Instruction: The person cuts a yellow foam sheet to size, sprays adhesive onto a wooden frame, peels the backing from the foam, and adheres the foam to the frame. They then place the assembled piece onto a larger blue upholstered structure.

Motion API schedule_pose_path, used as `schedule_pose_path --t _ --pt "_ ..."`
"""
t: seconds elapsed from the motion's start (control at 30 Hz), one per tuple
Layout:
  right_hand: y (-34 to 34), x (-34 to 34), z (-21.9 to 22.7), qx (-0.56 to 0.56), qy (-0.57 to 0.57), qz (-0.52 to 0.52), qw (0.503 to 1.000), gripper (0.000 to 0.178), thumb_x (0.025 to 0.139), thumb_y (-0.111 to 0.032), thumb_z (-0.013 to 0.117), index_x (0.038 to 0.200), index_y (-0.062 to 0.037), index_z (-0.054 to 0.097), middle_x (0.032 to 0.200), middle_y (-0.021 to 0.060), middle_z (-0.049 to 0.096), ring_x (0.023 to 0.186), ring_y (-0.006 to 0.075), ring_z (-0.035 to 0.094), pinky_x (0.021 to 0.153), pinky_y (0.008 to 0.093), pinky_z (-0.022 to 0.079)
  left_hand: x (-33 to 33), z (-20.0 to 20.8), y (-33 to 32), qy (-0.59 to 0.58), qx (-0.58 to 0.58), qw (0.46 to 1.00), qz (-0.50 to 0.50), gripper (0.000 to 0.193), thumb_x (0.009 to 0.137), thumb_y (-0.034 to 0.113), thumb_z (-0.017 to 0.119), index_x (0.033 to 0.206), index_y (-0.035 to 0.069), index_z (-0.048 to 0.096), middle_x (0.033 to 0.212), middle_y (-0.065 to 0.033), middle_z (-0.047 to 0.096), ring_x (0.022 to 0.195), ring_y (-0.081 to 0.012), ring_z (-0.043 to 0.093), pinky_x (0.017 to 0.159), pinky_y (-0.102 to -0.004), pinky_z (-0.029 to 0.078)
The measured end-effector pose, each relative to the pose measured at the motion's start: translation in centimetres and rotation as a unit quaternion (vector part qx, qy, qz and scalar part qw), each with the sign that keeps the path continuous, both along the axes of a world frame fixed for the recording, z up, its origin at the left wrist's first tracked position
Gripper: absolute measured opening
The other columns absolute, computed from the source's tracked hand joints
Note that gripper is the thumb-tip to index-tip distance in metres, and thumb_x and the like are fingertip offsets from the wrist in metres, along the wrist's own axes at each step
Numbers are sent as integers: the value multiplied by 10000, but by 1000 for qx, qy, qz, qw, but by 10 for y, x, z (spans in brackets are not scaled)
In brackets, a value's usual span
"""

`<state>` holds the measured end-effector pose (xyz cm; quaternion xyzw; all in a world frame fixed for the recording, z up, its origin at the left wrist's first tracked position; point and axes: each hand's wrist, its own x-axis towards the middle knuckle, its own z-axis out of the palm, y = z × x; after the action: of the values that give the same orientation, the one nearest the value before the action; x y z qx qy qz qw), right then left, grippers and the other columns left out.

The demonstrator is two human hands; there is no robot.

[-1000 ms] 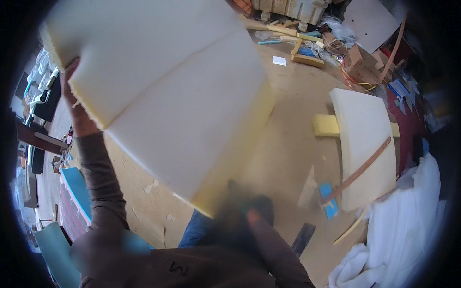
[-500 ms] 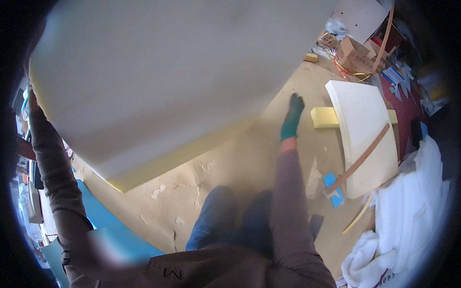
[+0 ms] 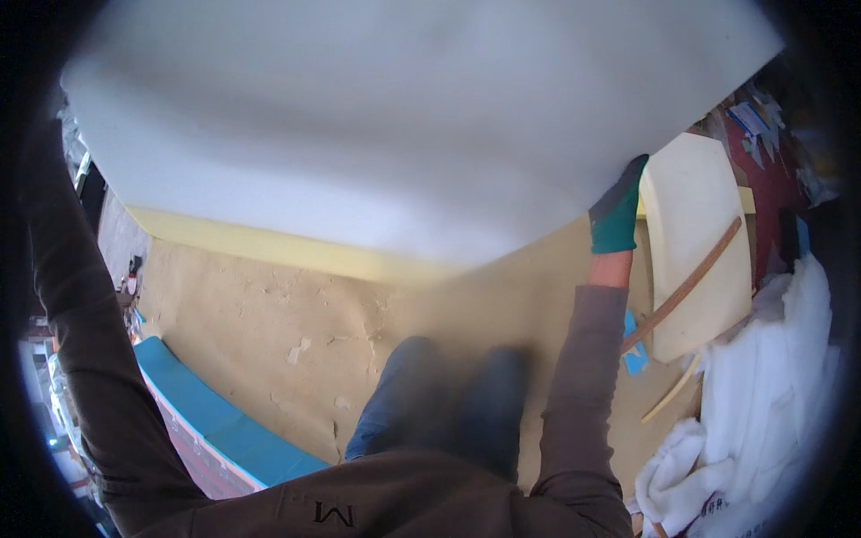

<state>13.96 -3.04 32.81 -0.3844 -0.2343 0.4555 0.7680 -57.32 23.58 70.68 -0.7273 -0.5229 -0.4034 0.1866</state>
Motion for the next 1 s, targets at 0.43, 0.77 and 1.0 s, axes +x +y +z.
schedule_pose_path --t 0.43,0.77,1.0 --pt "-58 -10 -209 -368 -99 49 923 836 1119 -730 471 1718 -148 436 1715 63 502 1545 263 504 1269 459 407 143 -471 -110 94 -261 948 -157 637 1042 274 799 1627 149 577 1747 -194 459 1606 -401 440 1310 -505 385" --pt "-643 -34 -364 -687 -406 -150 584 488 1103 -383 654 1412 -5 632 1367 213 697 1290 368 656 1149 469 491 38 -641 -578 -38 -652 752 90 496 1000 322 757 1427 72 735 1433 -208 725 1357 -396 668 1172 -492 511" --pt "-746 -32 -435 -735 -322 -133 581 391 1084 -368 655 1299 -44 701 1205 213 770 1121 393 730 1039 490 551 27 -617 -557 -36 -639 760 118 468 985 358 754 1357 76 786 1382 -235 756 1323 -396 702 1138 -466 540"
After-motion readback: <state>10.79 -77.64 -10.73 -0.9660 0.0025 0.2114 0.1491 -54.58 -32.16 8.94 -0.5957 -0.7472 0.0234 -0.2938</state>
